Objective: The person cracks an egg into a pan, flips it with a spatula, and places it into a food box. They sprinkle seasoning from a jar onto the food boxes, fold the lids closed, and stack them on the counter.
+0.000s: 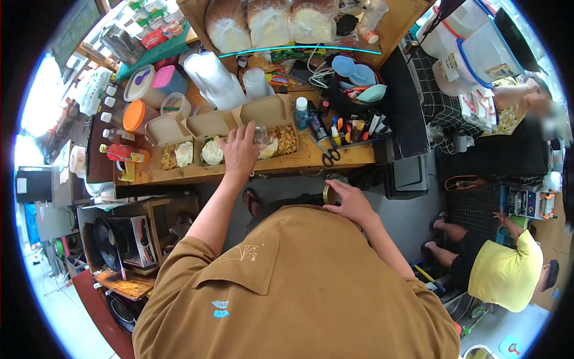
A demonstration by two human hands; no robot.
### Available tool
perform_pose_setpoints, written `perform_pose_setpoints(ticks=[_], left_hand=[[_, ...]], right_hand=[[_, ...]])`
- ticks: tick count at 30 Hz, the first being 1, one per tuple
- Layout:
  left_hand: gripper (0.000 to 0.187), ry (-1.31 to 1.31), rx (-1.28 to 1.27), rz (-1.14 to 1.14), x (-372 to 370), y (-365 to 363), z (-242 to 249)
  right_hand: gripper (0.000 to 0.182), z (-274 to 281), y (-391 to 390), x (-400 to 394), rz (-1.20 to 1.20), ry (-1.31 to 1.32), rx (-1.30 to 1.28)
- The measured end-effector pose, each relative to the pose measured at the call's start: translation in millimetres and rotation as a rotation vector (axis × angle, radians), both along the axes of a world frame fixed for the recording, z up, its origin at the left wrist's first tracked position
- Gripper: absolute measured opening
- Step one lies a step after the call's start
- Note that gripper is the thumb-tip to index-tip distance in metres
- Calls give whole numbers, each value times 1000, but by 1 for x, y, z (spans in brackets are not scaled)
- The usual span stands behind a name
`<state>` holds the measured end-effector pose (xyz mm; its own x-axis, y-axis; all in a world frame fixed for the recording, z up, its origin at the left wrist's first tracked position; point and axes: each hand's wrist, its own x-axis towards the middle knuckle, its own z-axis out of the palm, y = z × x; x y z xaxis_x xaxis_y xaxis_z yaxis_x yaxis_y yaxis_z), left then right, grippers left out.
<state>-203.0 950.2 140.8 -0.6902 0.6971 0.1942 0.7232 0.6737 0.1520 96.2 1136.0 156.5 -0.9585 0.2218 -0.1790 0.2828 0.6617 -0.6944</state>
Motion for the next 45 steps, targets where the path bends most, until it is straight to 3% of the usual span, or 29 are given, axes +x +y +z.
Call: perform_pose_setpoints(ticks=[5,11,13,14,15,17,19,21,23,25,28,31,33,35,37,39,41,43,45], left_hand=[[72,11,25,35,3,-17,-17],[80,-81,324,72,18,-43,15],[82,-462,895,175,23,-54,19],[80,-488,989,153,25,-63,16],[80,-484,994,157,29,-74,20],[83,-777,660,109,41,-99,31],[83,-793,529,-1,50,-124,25],[84,-856,431,-65,57,-141,31],[85,-1087,365,-42,53,-161,35],[88,-1060,220,-111,36,-184,43],[87,-1235,162,-204,2,-229,54],[84,-1231,155,-304,-35,-273,69],[82,-1140,134,-294,-55,-295,80],[80,-1068,251,-138,-68,-317,90],[77,-1020,302,-99,-81,-341,88],[78,-712,286,-68,-90,-361,85],[77,-736,309,-73,-104,-379,89],[78,-1073,208,-149,-121,-392,97],[79,-1087,215,-208,-135,-401,95]], right_hand=[[72,9,-1,-9,37,-30,-35],[71,-11,-15,-35,133,50,-94],[72,-11,-24,-54,181,143,-98],[72,-11,-28,-65,189,147,-94],[72,-4,-34,-77,145,159,-182],[73,11,-51,-103,103,163,-273],[73,28,-72,-133,167,272,-290],[72,47,-96,-157,211,213,-365],[68,60,-121,-178,517,205,-267],[64,63,-148,-191,584,180,-273],[64,75,-185,-215,849,260,-154],[65,75,-226,-244,903,371,-96],[66,78,-254,-266,934,360,-69],[69,81,-283,-287,779,348,-19],[70,85,-310,-305,778,303,-27],[70,85,-335,-317,686,307,-37],[69,91,-350,-327,695,320,-42],[68,96,-359,-334,735,254,-66],[68,99,-362,-340,787,303,-45]])
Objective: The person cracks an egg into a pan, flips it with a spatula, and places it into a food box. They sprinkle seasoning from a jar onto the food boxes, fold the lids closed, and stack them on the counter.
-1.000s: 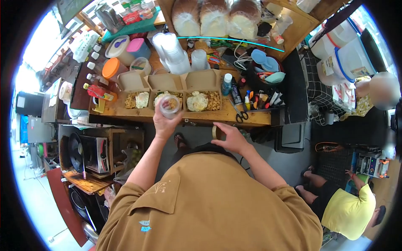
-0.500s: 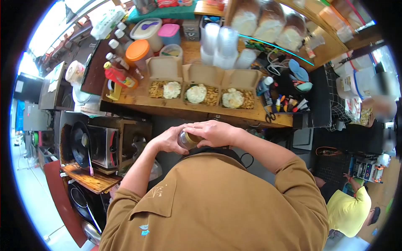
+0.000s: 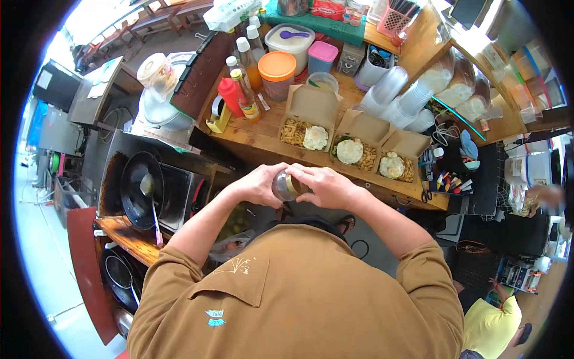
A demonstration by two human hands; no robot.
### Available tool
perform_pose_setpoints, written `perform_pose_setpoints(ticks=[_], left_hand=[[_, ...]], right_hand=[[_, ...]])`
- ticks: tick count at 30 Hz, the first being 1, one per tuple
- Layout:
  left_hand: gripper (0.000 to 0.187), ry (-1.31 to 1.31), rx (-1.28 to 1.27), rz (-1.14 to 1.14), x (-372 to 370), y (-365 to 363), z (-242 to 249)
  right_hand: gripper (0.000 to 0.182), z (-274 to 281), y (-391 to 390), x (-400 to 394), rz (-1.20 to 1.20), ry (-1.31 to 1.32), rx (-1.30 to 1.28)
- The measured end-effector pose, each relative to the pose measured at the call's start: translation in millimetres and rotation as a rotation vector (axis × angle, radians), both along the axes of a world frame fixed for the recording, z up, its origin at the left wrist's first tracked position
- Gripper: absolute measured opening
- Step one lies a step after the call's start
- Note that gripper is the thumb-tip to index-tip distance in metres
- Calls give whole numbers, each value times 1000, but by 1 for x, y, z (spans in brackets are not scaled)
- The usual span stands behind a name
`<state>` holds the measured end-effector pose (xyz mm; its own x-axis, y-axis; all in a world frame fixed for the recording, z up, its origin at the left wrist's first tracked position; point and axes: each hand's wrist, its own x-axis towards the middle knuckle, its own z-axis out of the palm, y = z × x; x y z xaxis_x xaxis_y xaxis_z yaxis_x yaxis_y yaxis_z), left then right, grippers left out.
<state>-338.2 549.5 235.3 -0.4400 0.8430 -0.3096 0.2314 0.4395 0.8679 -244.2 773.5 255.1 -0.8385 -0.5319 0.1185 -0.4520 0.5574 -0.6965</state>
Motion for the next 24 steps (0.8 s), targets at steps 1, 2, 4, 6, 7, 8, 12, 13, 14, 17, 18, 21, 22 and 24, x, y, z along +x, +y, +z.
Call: perform_pose_setpoints(ticks=[1,2,4,6,7,8,12,13,14,17,18,21,22,24], left_hand=[[80,-67,-5,-70,-6,-3,0],[80,-134,-9,-141,-11,-5,0],[78,-185,91,-186,-19,-6,4],[72,-499,-20,-400,-29,-7,7],[66,-493,46,-443,-33,-9,0],[66,-493,49,-447,-36,-11,-3],[67,-516,-3,-572,-40,-12,-7],[68,-493,23,-519,-39,-12,-6],[69,-469,48,-465,-39,-11,-4],[73,-203,-20,-225,-33,-11,4],[73,-109,-133,-179,-32,-8,15],[71,62,-16,-97,-26,-7,-3],[70,179,31,-55,-25,-7,-6],[70,201,14,-30,-21,-4,-4]], right_hand=[[67,2,-1,-3,51,55,5],[67,5,-4,-6,45,56,9],[66,18,-7,-8,152,41,108],[55,26,-9,-14,211,29,177],[49,25,-12,-17,315,154,127],[42,24,-15,-19,420,280,75],[41,27,-18,-20,430,421,182],[41,26,-19,-18,430,420,186],[48,24,-19,-14,312,303,180],[64,9,-23,-7,-9,63,121],[64,5,-26,-6,-7,61,121],[67,0,-35,-4,-256,-135,-2],[67,-5,-36,-5,-259,-138,-2],[65,-13,-38,-7,-355,-24,-67]])
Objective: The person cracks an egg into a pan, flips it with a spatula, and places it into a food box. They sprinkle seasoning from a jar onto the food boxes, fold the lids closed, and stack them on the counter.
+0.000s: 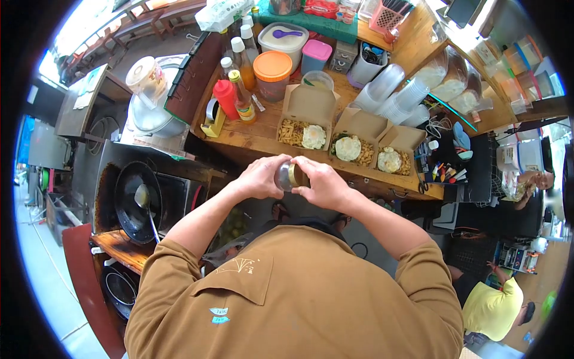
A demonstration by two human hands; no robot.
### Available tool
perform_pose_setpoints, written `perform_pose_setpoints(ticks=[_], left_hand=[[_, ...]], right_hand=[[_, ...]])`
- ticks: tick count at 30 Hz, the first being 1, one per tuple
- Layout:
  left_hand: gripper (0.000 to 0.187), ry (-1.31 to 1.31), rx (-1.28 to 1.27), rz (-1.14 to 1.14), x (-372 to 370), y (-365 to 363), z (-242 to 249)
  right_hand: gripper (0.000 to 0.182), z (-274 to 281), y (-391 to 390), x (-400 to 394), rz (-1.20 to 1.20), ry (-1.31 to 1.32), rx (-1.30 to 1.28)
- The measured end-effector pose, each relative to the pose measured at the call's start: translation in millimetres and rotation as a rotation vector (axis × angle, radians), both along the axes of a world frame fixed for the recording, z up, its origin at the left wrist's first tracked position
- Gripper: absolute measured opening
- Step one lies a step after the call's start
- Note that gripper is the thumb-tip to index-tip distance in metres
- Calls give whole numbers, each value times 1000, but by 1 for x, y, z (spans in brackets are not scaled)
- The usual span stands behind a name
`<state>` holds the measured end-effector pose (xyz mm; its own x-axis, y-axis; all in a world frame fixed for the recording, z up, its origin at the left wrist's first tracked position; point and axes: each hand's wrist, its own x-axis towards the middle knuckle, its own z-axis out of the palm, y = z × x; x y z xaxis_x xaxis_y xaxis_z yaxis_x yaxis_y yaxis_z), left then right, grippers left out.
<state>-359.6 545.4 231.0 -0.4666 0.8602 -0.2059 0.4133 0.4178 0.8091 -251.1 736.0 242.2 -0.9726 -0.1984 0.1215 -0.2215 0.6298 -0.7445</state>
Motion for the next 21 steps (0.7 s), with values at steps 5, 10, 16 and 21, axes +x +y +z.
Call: perform_pose_setpoints(ticks=[5,10,16,21], left_hand=[[66,-72,-76,-37,-14,7,11],[68,-522,96,-362,-24,13,5],[57,-905,4,-819,-26,35,19],[64,-951,90,-767,-16,63,46]], right_hand=[[65,15,18,-7,99,-3,20],[63,45,34,-12,487,147,189],[41,79,46,-9,852,576,408],[46,92,71,1,856,717,410]])
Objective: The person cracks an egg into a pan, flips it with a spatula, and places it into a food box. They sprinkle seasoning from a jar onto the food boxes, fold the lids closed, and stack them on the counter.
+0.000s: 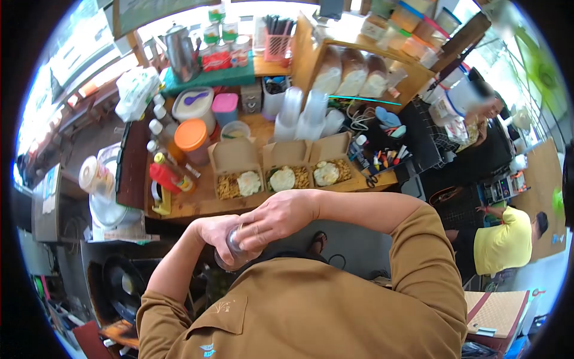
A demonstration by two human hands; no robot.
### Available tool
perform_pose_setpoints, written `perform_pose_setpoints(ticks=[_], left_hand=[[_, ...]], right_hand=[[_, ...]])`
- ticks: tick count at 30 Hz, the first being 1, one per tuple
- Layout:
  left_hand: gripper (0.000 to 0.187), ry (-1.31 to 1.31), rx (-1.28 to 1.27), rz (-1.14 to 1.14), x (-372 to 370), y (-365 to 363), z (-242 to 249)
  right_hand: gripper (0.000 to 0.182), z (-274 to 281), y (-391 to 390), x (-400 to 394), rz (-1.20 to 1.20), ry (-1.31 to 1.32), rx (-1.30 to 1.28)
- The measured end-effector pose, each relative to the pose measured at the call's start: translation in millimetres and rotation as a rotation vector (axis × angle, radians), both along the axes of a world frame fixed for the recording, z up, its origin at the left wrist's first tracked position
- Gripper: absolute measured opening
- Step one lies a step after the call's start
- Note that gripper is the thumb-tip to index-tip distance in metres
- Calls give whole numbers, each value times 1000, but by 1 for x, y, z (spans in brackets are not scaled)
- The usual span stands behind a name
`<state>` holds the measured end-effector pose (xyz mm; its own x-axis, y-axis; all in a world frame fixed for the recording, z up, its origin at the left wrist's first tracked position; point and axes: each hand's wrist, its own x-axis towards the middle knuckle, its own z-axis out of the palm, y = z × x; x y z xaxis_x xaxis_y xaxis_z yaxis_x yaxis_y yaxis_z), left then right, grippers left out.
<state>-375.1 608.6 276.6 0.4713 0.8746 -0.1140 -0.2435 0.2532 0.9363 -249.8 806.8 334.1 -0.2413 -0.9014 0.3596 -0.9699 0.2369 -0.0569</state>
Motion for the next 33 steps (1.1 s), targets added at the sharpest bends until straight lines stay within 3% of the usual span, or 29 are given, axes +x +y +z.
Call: perform_pose_setpoints(ticks=[1,2,3,4,5,9,10,11,13,15,17,20,21,22,23,25,26,28,31,33], left_hand=[[64,11,9,-16,-1,7,5],[65,208,-51,71,-2,13,12],[67,406,-108,162,-2,19,21],[67,511,21,440,14,31,28],[69,839,40,544,22,43,35],[75,1186,307,740,48,100,21],[77,1292,414,828,56,116,22],[77,1292,419,820,64,132,23],[75,810,153,1080,85,173,38],[75,672,194,1091,105,222,34],[83,310,207,1083,129,276,20],[89,391,318,1090,155,351,18],[89,395,314,1093,162,370,20],[92,575,402,1101,167,387,21],[94,757,486,1104,172,399,20],[86,740,499,1048,184,409,11],[82,675,419,970,190,406,12],[69,616,245,853,201,396,-3],[56,608,73,862,221,361,-49],[50,604,-34,874,229,327,-71]], right_hand=[[52,6,7,9,-210,-284,-10],[59,9,12,19,-423,-567,-29],[59,7,18,27,-440,-556,-29],[65,1,25,35,-665,-594,-121],[72,-4,31,43,-886,-627,-217],[72,-12,58,77,-1139,-453,-320],[75,-10,71,84,-1175,-527,-522],[76,-14,86,91,-1239,-832,-814],[78,-46,115,104,-1176,-489,-1092],[75,-61,140,122,-1129,-494,-1151],[73,-61,171,138,-1082,-510,-1214],[60,-51,243,149,-1468,-334,-977],[59,-46,268,151,-1473,-331,-1082],[58,-39,295,153,-1475,-330,-1184],[56,-33,324,157,-1666,-350,-1117],[56,-56,401,145,-1694,-82,-1149],[62,-71,441,135,-1655,-106,-1291],[69,-74,488,113,-1725,-21,-1254],[77,-100,539,79,-1897,160,-1069],[81,-105,546,70,-1886,157,-1075]])
